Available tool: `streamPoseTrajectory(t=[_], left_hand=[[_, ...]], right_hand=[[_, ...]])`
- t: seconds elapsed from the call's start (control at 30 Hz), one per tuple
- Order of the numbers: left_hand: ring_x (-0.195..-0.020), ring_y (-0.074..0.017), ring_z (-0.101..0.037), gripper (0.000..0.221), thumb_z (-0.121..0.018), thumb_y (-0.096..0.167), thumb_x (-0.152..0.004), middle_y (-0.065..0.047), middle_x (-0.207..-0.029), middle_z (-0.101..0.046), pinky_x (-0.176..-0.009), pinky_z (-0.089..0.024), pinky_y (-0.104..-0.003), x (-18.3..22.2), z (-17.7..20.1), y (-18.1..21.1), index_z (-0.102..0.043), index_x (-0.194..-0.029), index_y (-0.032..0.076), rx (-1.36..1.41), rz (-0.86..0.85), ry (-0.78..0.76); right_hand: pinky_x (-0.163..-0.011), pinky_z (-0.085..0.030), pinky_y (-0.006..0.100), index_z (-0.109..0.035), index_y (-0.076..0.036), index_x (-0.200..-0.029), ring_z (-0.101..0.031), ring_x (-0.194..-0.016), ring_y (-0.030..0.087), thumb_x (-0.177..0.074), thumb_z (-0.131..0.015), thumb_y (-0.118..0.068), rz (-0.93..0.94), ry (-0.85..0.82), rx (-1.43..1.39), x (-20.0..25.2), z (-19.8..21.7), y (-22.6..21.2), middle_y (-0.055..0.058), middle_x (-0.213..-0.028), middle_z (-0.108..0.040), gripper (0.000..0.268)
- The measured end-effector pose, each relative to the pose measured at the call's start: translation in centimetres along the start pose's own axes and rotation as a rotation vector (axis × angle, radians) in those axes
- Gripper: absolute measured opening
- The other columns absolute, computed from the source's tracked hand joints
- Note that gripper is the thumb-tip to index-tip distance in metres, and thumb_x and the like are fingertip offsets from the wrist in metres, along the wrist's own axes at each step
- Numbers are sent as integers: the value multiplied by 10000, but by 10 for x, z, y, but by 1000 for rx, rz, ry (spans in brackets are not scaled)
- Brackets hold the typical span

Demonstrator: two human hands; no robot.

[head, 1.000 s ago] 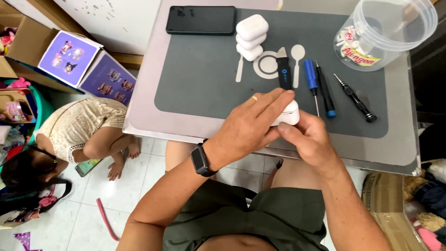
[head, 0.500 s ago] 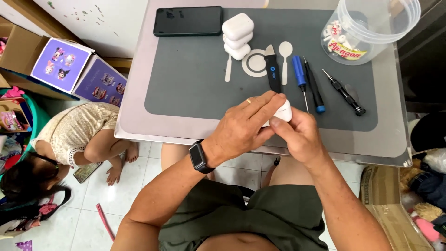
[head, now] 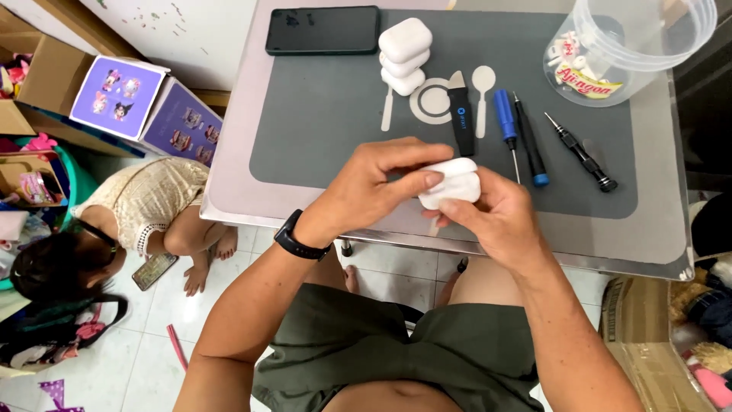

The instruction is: Using a small metal pry tool to carefully open the plastic housing of an earbud charging case.

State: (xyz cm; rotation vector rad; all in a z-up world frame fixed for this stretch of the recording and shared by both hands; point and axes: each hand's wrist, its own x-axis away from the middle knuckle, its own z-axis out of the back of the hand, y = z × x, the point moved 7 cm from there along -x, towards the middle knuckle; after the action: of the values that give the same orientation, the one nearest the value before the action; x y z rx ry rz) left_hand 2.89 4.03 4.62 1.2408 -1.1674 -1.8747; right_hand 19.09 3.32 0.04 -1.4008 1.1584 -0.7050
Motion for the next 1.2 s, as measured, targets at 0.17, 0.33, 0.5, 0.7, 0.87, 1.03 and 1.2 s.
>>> streamPoseTrajectory(t=[0.17,0.33,0.5,0.7,0.87,1.03,1.2], left_hand=[[-773,-104,-696,263,-670,195,-1022,-96,-879,-765,-667,-643,-274,-1,0,-12,-712,-1267,108,176,159,26],[-724,-108,-702,198,-691,183,-1000,-114,-800,-753,-616,-641,-261,0,2,-8,-754,-1156,79,218,193,58],[-781,-94,-681,199,-694,189,-1008,-104,-839,-760,-667,-635,-260,6,2,-4,-754,-1177,103,184,152,59],[-964,-134,-678,342,-788,120,-957,-70,-1132,-748,-813,-607,-300,11,-4,20,-718,-1284,197,-49,-62,-7],[-1011,-126,-678,336,-780,109,-968,-39,-1169,-737,-860,-605,-287,17,-2,17,-720,-1287,198,-44,-72,-30],[-1012,-149,-670,324,-781,93,-952,-78,-1151,-741,-857,-601,-322,14,-3,4,-734,-1261,177,-8,-55,-29],[-985,-127,-668,346,-762,81,-957,-118,-1130,-757,-785,-653,-262,20,-9,-34,-710,-1298,108,327,204,68]], right_hand=[[-590,-683,432,-698,119,-1000,-784,-816,345,-762,-825,61,52,5,38,10,8,7,274,-857,-755,276],[-610,-671,416,-712,115,-1047,-727,-910,262,-682,-874,71,60,50,93,17,11,13,233,-886,-761,402],[-611,-687,429,-695,130,-1044,-775,-792,303,-756,-828,65,30,11,76,13,9,9,264,-829,-748,323],[-600,-689,377,-693,95,-1031,-784,-767,271,-851,-781,8,-9,-6,35,7,11,11,240,-809,-754,218],[-597,-688,372,-691,99,-1018,-782,-751,262,-848,-780,16,-8,-14,62,8,7,7,245,-791,-752,210],[-559,-683,357,-684,91,-984,-782,-720,256,-865,-768,2,-12,-15,81,6,5,5,242,-788,-754,171],[-504,-672,389,-662,125,-974,-771,-665,288,-906,-721,6,11,-11,118,2,2,-2,289,-771,-733,149]])
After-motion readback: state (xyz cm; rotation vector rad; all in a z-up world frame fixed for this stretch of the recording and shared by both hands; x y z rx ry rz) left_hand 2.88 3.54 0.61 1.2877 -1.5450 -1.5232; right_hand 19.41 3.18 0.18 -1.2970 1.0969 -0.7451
